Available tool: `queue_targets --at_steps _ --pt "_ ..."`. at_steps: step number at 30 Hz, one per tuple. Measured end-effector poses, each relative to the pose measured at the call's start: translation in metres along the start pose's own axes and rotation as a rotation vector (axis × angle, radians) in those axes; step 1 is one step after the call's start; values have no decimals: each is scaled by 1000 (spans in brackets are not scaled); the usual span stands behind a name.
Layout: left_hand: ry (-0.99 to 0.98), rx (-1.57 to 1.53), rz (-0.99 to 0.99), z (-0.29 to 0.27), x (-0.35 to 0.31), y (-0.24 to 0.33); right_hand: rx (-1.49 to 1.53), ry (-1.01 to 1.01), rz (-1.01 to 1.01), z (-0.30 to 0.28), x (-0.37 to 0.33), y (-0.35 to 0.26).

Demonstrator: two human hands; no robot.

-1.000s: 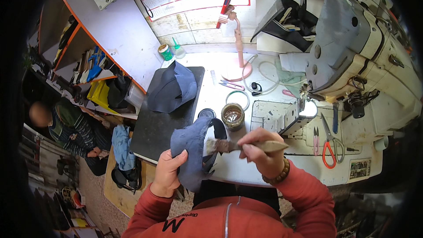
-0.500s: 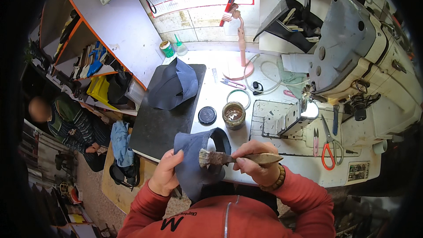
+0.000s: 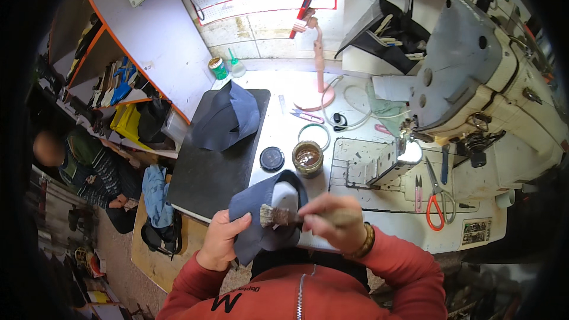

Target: The person aligns and sews a dark cap on a sewing machine, then applies a brown substance to the cap's edge with a brush. The person handles the cap and brush directly, working at a cluttered workbench with tools and materials visible.

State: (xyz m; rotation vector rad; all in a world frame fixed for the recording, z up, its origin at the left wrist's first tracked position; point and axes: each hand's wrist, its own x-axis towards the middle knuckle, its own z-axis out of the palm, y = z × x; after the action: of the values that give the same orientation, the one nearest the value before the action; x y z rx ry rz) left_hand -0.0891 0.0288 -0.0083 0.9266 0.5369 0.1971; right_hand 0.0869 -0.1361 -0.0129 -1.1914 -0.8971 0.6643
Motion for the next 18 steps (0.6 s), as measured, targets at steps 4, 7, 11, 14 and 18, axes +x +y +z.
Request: queue_targets --at_steps 4,7,11,14,18 --pt "-6 -36 38 -4 -10 15 32 437 -72 -25 24 10" --pt "-24 -25 52 -12 -15 27 -55 469 -92 -40 47 26" --pt "6 -48 88 -18 -16 29 -232 385 -28 -41 62 46" --pt "13 -72 74 -17 -9 22 -374 341 -103 -37 71 60" --pt "14 -111 31 -8 4 9 -462 288 -117 -33 76 73"
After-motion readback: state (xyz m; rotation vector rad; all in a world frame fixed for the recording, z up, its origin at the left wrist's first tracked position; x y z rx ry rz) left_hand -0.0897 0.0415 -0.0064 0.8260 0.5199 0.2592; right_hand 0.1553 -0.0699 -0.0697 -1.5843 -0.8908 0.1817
